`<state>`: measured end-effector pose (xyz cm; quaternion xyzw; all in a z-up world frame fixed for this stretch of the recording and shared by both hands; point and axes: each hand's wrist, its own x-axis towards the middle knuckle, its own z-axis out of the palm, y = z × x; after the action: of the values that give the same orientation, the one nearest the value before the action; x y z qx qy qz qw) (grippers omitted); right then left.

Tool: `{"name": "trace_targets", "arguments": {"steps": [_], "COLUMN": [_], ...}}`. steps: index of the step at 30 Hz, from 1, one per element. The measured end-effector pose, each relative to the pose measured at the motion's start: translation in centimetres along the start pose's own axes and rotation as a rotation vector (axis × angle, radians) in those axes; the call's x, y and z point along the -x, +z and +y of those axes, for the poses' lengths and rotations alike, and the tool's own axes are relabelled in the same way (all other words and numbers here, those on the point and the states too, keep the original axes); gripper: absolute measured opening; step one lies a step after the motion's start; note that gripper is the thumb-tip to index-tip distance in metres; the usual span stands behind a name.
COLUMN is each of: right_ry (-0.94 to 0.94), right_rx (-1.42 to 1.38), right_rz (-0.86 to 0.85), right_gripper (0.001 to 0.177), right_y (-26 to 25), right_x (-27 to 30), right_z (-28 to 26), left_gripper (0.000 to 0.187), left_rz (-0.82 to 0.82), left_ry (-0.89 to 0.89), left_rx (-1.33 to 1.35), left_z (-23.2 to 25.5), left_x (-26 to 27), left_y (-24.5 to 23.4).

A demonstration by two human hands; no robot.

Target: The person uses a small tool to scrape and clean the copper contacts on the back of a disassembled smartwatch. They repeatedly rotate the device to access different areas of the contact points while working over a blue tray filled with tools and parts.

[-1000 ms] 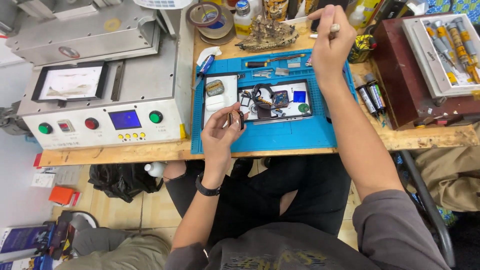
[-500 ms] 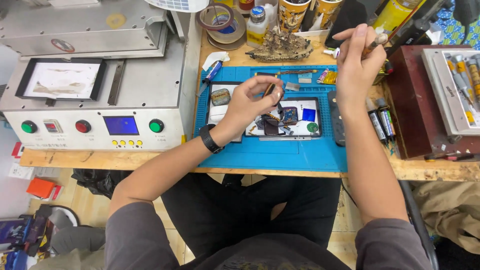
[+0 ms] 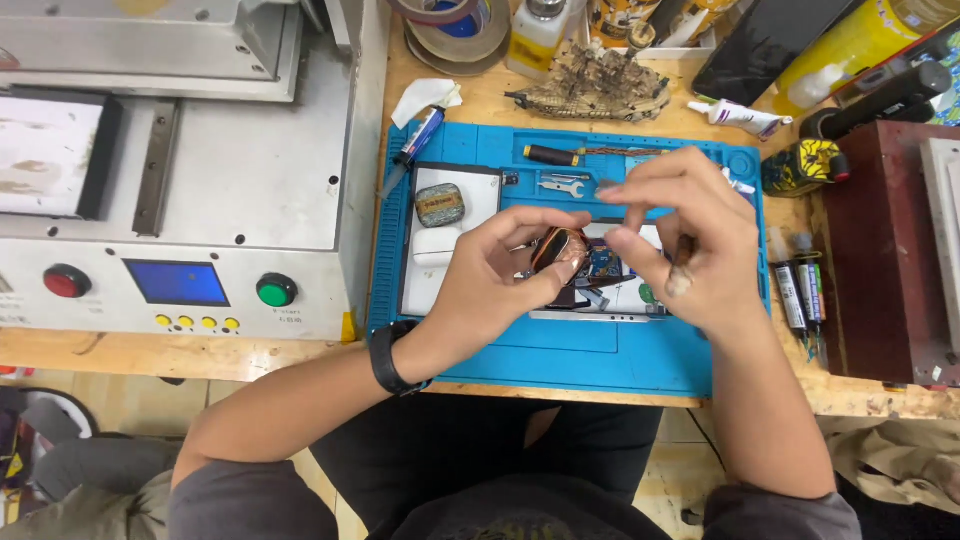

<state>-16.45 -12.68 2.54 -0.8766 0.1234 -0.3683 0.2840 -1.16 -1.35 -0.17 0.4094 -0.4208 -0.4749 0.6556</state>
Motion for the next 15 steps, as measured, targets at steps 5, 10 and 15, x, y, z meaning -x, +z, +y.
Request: {"name": "trace_targets", "arguments": {"steps": [5,10,15], "right_ry": [-0.021,-0.101,-0.185], "right_rx": [-0.036,-0.032,-0.038], "right_rz": [-0.073,-0.093,-0.076], "right_gripper": [0.030,0.032,0.022], "right_y": [-0.2,0.1,0.2], "right_x": [0.6,1.0,0.7], "right_z": [-0.3,-0.5,-1.0], "left_gripper": [0.029,0.030,0.031], "left_rz": [-0.007,-0.010,-0.033], "left_ry": [-0.018,-0.052,-0.046], "left_rx": [-0.017,-0.012,0.011], "left_z": [2.1,2.3,2.5], "left_x": [0.7,1.0,1.3], "left_y": [0.0,0.0,-0.1]}}
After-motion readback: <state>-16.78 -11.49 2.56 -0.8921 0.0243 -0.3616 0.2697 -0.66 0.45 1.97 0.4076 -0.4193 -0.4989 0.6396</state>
